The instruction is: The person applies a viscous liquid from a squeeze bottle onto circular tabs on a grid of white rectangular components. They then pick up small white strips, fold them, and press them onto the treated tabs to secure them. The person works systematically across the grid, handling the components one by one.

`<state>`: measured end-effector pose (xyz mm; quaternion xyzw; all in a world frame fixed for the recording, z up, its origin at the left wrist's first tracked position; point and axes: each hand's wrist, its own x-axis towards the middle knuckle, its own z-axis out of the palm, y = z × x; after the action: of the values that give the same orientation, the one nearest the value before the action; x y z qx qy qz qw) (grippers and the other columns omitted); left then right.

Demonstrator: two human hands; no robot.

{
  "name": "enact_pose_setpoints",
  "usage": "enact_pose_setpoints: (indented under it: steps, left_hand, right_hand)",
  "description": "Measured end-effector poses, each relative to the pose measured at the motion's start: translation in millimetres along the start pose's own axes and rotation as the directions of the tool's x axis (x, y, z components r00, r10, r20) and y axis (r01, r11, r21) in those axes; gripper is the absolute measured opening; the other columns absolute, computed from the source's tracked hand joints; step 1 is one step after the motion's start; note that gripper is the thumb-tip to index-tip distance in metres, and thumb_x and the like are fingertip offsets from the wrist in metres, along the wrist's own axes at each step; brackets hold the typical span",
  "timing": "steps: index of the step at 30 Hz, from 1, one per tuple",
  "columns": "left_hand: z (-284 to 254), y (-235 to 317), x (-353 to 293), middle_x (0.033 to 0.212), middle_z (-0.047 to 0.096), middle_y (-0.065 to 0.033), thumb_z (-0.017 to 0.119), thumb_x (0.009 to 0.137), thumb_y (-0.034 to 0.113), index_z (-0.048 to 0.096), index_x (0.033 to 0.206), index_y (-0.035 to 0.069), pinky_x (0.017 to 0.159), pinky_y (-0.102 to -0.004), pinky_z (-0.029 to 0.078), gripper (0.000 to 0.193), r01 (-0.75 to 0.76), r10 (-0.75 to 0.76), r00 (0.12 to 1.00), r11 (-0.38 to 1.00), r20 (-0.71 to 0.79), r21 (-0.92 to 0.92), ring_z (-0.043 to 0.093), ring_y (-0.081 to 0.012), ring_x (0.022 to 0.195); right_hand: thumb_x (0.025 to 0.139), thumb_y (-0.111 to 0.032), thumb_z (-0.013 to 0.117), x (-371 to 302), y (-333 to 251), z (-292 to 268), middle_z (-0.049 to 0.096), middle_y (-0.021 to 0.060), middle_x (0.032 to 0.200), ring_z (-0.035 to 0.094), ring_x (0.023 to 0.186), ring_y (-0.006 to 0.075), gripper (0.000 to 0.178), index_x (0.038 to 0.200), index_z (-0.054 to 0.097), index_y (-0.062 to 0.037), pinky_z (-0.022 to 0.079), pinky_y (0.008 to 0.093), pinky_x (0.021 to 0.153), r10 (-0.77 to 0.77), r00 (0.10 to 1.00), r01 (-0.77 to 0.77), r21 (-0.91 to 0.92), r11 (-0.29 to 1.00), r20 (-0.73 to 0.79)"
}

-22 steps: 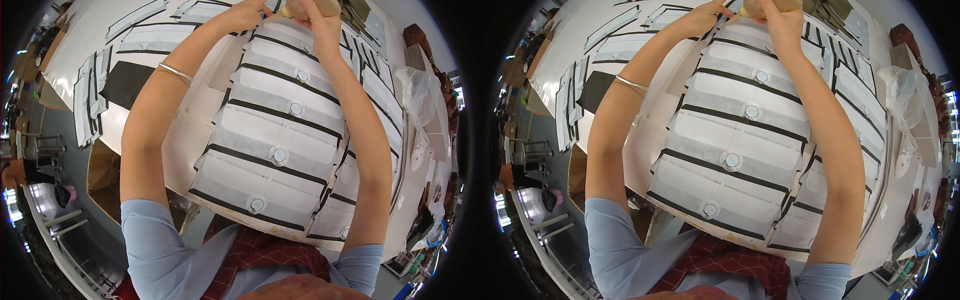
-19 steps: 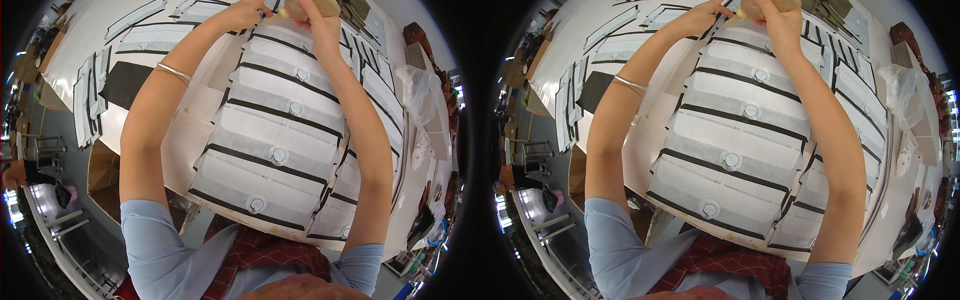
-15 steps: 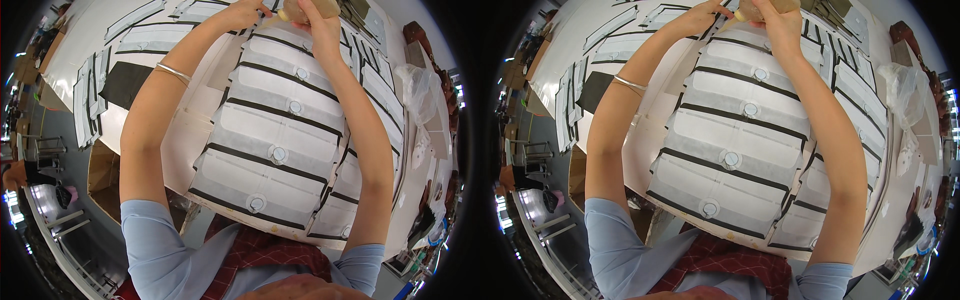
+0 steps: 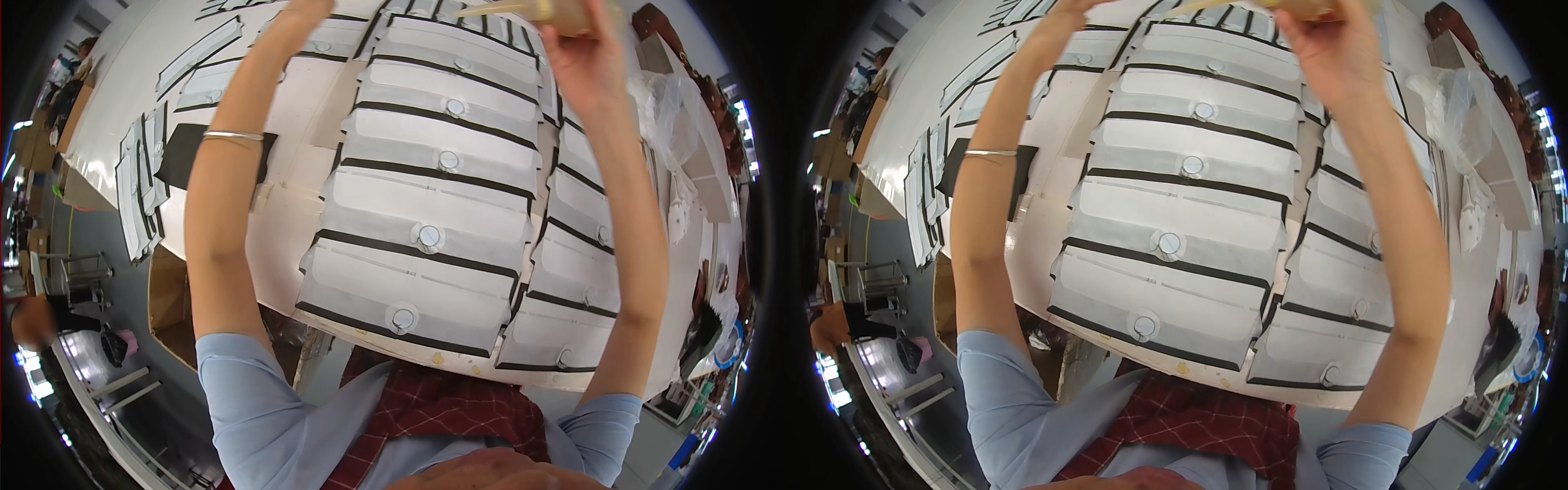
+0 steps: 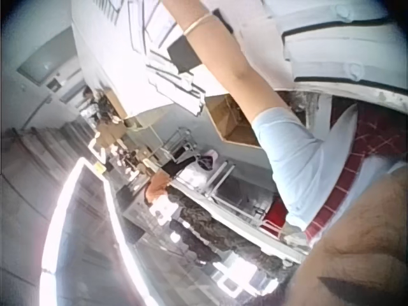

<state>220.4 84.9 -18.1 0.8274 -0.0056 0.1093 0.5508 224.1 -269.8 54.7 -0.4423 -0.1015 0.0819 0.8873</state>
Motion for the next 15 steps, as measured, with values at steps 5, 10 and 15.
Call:
enact_pose_setpoints:
  steps: [5,10,15]
  left_hand:
    - [-52.5,8.0,-15.1,0.143,0.059,-0.0078,0.053,0.093,0.015,0.029,0.16,0.013,0.123,-0.0411,0.024,0.071,0.009,-0.007,0.999,0.999,-0.051,0.039,0.048,-0.0242,0.134]
    - [17.8,85.5,-63.7,0.141,0.061,-0.0077,0.06,0.099,0.035,0.034,0.158,0.017,0.122,-0.0422,0.025,0.067,-0.026,0.004,0.998,0.944,0.066,0.328,0.046,-0.0239,0.14]
    - [146.2,153.0,-101.9,0.13,0.067,-0.0059,0.058,0.102,0.035,0.038,0.157,0.018,0.118,-0.0433,0.031,0.061,-0.281,0.106,0.842,0.923,0.529,0.262,0.053,-0.0217,0.133]
  right_hand:
    - [0.098,-0.044,0.065,-74.3,-136.8,-46.7,0.071,0.011,0.102,0.074,0.089,0.0231,0.051,0.126,0.055,-0.0026,0.063,0.0249,0.057,-0.277,0.961,0.275,-0.136,0.952,0.004]
    - [0.092,-0.027,0.074,-191.3,-268.2,-190.9,0.04,0.0265,0.149,0.039,0.138,0.0382,0.071,0.146,0.039,0.0041,0.052,0.0328,0.079,-0.321,0.942,0.33,-0.107,0.938,0.092]
    - [0.1,-0.041,0.063,-311.4,-253.5,-268.6,0.051,0.0255,0.142,0.055,0.127,0.0384,0.069,0.146,0.039,0.0032,0.057,0.0375,0.091,-0.407,0.875,0.309,-0.346,0.886,-0.262]
